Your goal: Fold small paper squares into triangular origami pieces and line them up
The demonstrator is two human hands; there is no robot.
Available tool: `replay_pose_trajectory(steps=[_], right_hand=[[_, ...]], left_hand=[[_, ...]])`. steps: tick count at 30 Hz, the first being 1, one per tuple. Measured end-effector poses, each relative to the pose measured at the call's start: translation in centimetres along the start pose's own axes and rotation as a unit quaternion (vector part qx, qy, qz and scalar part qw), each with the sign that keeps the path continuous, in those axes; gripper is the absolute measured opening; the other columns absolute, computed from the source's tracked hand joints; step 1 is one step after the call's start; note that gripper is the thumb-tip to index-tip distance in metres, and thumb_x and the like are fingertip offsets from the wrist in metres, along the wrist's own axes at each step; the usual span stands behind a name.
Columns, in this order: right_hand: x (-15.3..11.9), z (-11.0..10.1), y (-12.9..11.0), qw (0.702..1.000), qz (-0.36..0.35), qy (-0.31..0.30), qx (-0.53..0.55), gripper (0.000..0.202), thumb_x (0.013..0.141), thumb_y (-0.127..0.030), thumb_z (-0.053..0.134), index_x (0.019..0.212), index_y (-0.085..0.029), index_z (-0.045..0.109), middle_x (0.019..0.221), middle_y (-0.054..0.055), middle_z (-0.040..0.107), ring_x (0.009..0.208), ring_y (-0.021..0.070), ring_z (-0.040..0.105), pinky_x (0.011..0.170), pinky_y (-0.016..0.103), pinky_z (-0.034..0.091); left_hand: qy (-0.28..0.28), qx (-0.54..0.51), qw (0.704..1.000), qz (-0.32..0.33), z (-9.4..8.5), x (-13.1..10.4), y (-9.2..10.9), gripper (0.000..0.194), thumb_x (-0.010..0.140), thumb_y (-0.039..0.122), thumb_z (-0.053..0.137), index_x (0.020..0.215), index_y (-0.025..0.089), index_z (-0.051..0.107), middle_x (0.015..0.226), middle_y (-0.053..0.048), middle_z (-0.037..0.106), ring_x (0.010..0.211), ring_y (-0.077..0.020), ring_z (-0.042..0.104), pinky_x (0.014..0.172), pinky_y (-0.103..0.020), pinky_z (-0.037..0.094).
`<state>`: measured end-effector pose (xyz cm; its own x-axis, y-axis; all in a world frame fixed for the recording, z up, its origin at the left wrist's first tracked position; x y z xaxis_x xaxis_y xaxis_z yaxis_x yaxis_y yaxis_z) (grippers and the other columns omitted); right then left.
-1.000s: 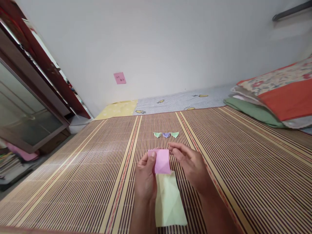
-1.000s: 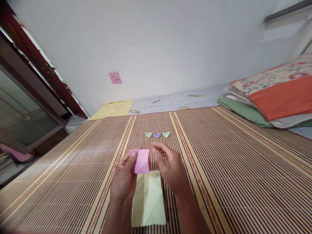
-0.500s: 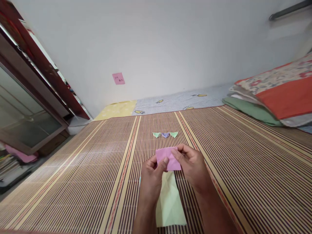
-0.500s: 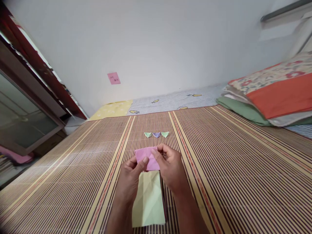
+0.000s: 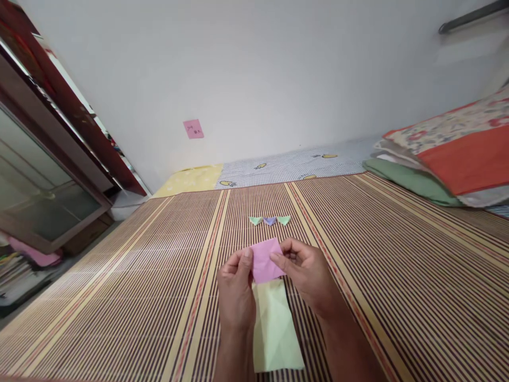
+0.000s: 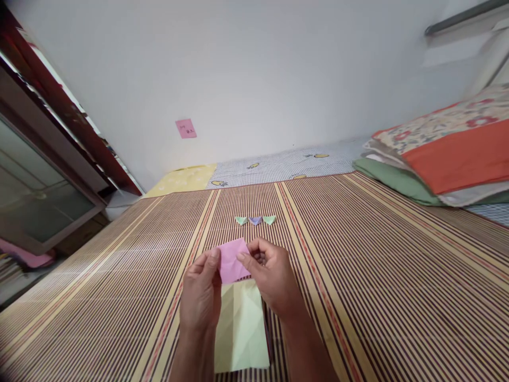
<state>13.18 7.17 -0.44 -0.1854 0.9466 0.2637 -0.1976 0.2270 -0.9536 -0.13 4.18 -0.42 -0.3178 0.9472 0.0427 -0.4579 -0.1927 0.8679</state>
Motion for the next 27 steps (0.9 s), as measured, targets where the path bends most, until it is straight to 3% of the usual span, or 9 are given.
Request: replay_pose_trajectory(steps=[4, 10, 13, 17, 23, 27], right_hand=[[-0.1, -0.2, -0.5, 1.000, -0.001, 0.004, -0.008, 0.021, 0.086, -0.036, 0.075, 0.080, -0.017, 0.067, 0.071, -0.001, 0.061, 0.065, 0.0138, 0.055, 0.059, 0.025, 0.044], [-0.2, 0.2, -0.3, 0.997, 0.035, -0.068, -0.004, 0.024, 0.084, -0.033, 0.075, 0.072, -0.017, 0.061, 0.065, -0.004, 0.053, 0.061, 0.0123, 0.050, 0.057, 0.025, 0.038], [-0.2, 0.0, -0.5, 0.998, 0.029, -0.046, -0.026, 0.023, 0.085, -0.031, 0.072, 0.071, -0.018, 0.059, 0.064, -0.004, 0.050, 0.059, 0.0118, 0.045, 0.055, 0.025, 0.035], [-0.4, 0.1, -1.3, 0.996, 0.001, -0.016, -0.085, 0.025, 0.088, -0.030, 0.065, 0.067, -0.019, 0.054, 0.062, -0.005, 0.044, 0.058, 0.0118, 0.040, 0.053, 0.026, 0.030], [-0.7, -0.8, -2.2, 0.989, -0.023, -0.049, -0.139, 0.034, 0.094, -0.031, 0.059, 0.063, -0.021, 0.048, 0.060, -0.006, 0.037, 0.056, 0.0118, 0.035, 0.052, 0.027, 0.027], [-0.6, -1.9, -2.1, 0.994, -0.014, -0.051, -0.094, 0.020, 0.093, -0.035, 0.064, 0.081, -0.020, 0.066, 0.072, 0.000, 0.058, 0.069, 0.0156, 0.054, 0.062, 0.028, 0.042]], left_hand=[[-0.019, 0.030, 0.999, -0.018, 0.0, -0.1, -0.3, 0.026, 0.069, 0.027, 0.089, 0.089, 0.013, 0.079, 0.075, -0.005, 0.075, 0.064, -0.0161, 0.068, 0.064, -0.027, 0.055], [0.020, -0.031, 0.999, -0.013, 0.3, -0.2, 0.0, 0.028, 0.071, 0.034, 0.087, 0.086, 0.012, 0.079, 0.069, -0.006, 0.074, 0.065, -0.0193, 0.070, 0.063, -0.030, 0.057], [0.027, -0.021, 0.999, -0.005, 0.5, -0.3, 0.0, 0.030, 0.072, 0.036, 0.086, 0.087, 0.011, 0.079, 0.070, -0.006, 0.074, 0.065, -0.0180, 0.069, 0.062, -0.028, 0.056], [0.042, 0.071, 0.996, 0.040, 0.4, -0.5, 0.0, 0.026, 0.071, 0.031, 0.088, 0.087, 0.013, 0.080, 0.069, -0.002, 0.071, 0.061, -0.0119, 0.063, 0.060, -0.022, 0.052], [0.035, 0.060, 0.996, 0.053, 0.2, -0.6, 0.0, 0.024, 0.081, 0.034, 0.080, 0.095, 0.015, 0.079, 0.071, -0.001, 0.070, 0.057, -0.0108, 0.059, 0.055, -0.022, 0.048], [0.006, 0.086, 0.995, 0.059, 0.4, -0.8, 0.2, 0.024, 0.084, 0.036, 0.078, 0.096, 0.015, 0.079, 0.071, -0.001, 0.069, 0.058, -0.0115, 0.057, 0.056, -0.023, 0.047]])
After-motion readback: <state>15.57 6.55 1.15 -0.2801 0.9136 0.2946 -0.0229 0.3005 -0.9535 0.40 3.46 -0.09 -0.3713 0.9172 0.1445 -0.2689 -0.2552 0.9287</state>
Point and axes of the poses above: each hand's wrist, its own x-axis towards the middle knuckle, its own z-axis out of the palm, y = z × x, the point moved 3 cm from there along x, towards the middle knuckle
